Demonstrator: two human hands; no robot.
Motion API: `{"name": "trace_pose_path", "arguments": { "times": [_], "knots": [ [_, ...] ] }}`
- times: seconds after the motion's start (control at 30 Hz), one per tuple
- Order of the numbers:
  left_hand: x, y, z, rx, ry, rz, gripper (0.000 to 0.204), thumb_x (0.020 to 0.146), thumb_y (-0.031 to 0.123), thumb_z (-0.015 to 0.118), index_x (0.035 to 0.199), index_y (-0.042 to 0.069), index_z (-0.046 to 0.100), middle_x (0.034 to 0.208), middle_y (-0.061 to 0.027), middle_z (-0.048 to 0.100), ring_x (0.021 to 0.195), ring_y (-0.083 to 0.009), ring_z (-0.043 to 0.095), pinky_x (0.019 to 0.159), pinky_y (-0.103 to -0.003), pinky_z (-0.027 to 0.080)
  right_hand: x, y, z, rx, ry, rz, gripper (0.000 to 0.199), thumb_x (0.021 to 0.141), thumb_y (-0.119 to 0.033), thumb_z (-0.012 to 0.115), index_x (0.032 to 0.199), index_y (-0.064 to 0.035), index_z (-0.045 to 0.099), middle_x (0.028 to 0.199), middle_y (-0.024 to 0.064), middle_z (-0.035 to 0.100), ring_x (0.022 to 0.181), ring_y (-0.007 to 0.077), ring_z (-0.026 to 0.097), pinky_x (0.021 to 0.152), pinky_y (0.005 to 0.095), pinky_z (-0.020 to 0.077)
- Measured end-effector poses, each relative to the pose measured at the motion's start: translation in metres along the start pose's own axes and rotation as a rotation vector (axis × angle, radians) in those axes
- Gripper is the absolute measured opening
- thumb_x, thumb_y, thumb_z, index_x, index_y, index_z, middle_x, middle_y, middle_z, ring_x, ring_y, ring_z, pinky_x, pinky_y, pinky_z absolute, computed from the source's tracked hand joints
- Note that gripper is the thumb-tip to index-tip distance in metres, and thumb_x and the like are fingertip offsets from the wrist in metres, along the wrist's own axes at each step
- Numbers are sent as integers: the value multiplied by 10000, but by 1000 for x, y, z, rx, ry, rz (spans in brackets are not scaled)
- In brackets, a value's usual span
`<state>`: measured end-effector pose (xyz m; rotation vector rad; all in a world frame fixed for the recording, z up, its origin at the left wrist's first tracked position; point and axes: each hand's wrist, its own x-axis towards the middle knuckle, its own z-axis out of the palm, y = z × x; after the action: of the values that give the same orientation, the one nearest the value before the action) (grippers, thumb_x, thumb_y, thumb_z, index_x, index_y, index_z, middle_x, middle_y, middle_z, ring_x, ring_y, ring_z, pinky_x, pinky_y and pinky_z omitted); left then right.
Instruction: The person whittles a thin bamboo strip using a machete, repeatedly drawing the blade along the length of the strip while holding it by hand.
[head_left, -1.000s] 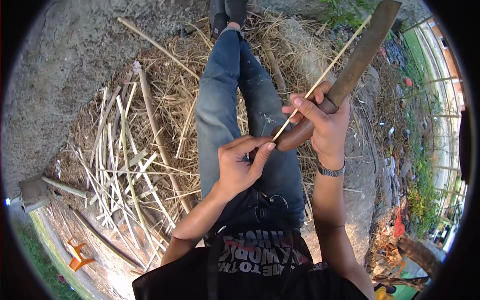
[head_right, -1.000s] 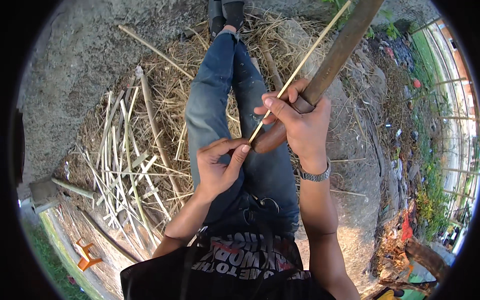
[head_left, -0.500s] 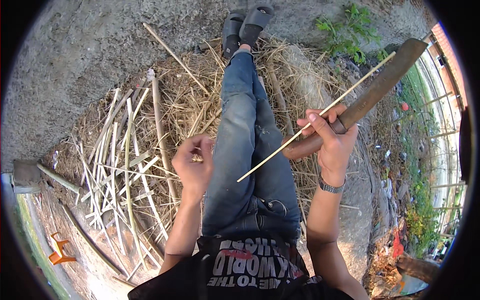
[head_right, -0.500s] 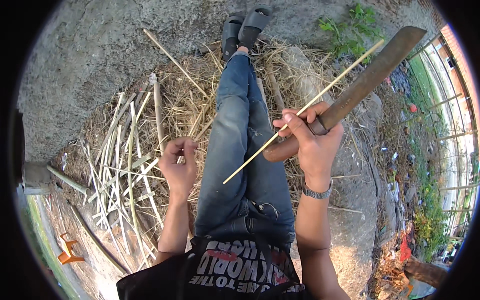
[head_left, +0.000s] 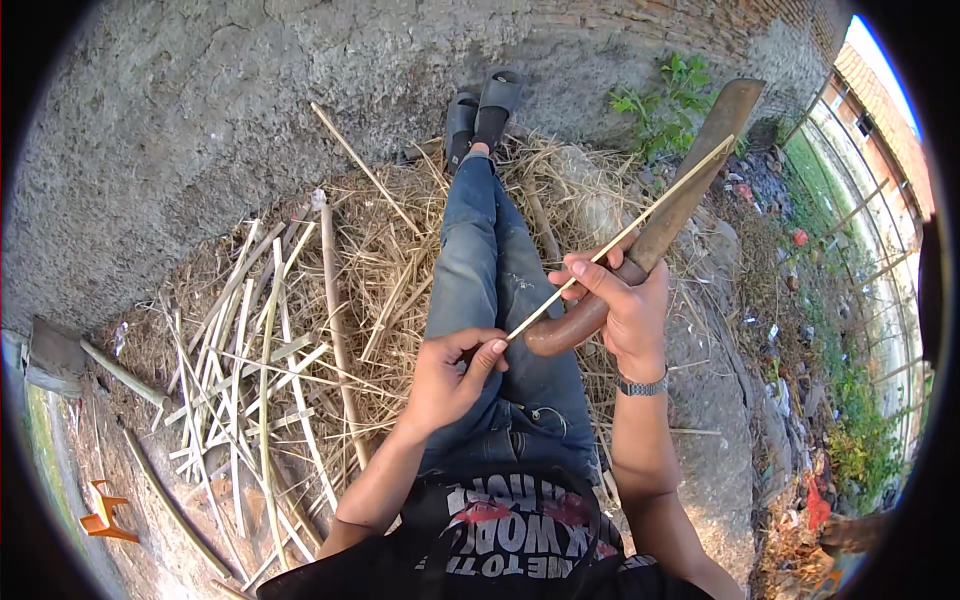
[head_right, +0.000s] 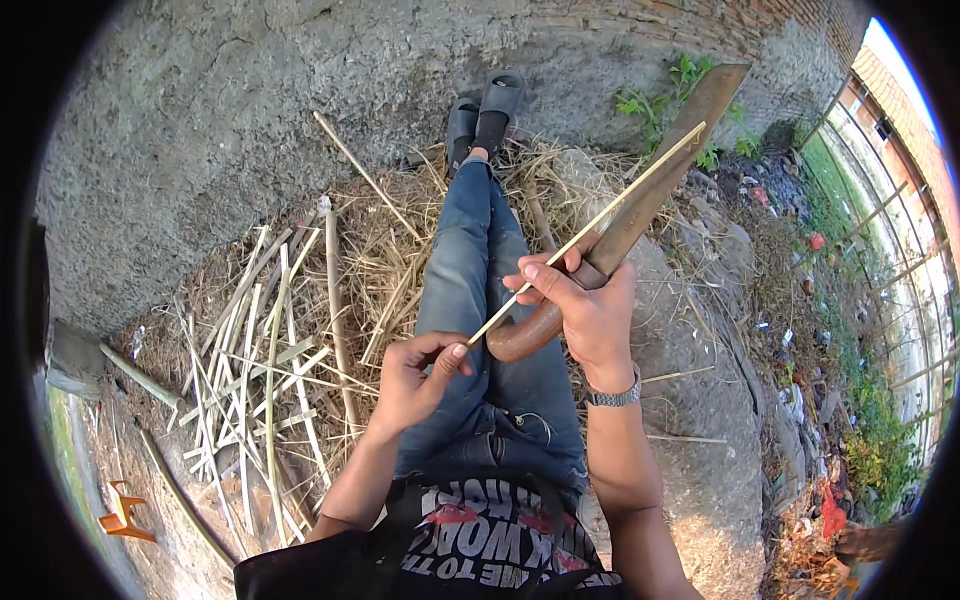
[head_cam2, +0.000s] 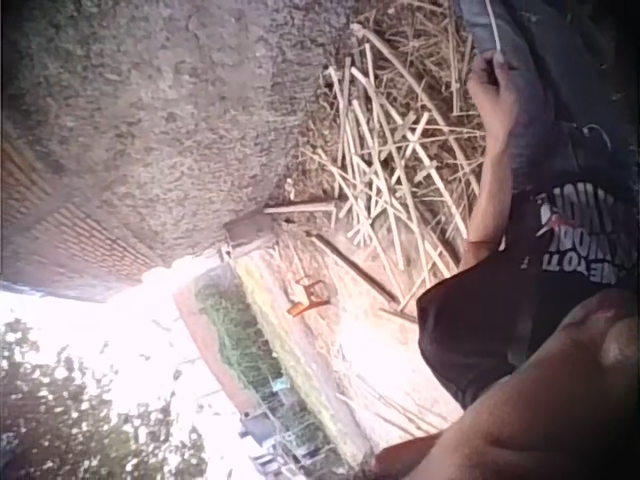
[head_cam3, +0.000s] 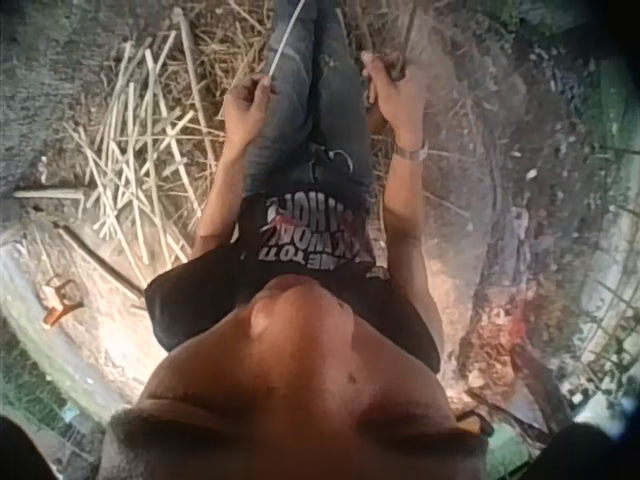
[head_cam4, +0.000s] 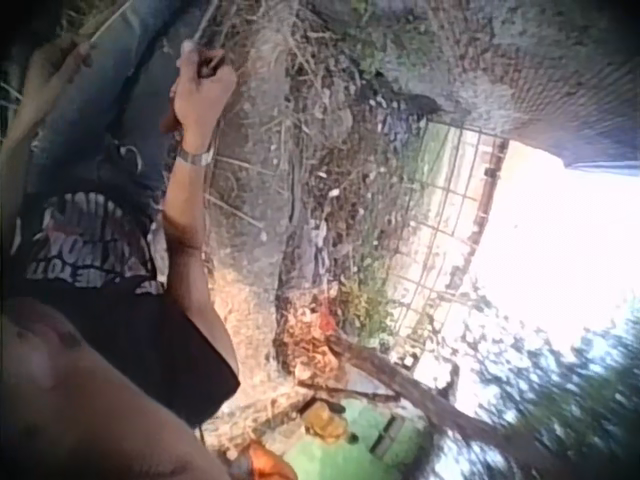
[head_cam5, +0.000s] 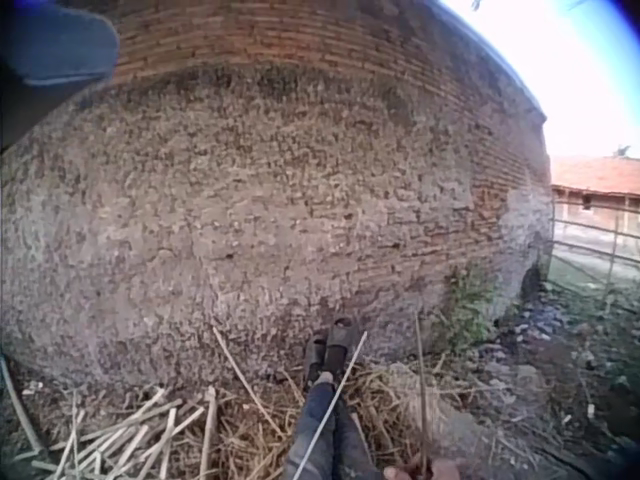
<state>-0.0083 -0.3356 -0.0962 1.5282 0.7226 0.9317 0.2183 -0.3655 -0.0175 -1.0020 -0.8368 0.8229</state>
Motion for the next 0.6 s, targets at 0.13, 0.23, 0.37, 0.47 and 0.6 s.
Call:
{"name": "trace_pose_path", "arguments": {
  "times": [0.13,0.23,0.37,0.47,0.6],
  "knots": [
    [-3,-6,-1,44,33,34,193,1054,149,676,1056,-28,755,778,-44,736,725,-72,660,661,-247,509,-6,2,-3,-50,-3,-26,284,924,11,774,879,-39,498,939,226,762,781,318,795,584,339,647],
    [3,-15,-6,57,206,7,220,1072,174,656,1062,-31,737,783,-33,727,703,-49,625,635,-224,472,-8,6,-13,-232,62,-59,309,961,-74,771,816,-45,500,853,176,758,569,167,702,448,268,483],
    [1,-30,-16,-11,248,-68,220,1089,176,621,1120,-30,693,847,-19,730,677,-13,544,602,-199,404,-11,17,-36,-419,49,-7,379,953,-206,816,769,-35,532,686,86,679,463,96,579,421,273,438],
    [4,-32,-22,-43,253,-89,214,1091,163,612,1142,-31,688,860,-23,733,671,-8,520,608,-192,397,-10,16,-32,-441,-4,106,390,965,-264,809,769,-30,564,696,78,688,469,90,585,423,271,438],
    [19,-18,-31,-18,280,-88,216,1095,160,599,1163,-27,683,817,-3,677,659,-13,483,599,-198,378,1,30,-25,-553,-116,104,428,1016,-373,733,816,-17,607,672,68,701,474,95,607,443,287,462]
  ]
}}
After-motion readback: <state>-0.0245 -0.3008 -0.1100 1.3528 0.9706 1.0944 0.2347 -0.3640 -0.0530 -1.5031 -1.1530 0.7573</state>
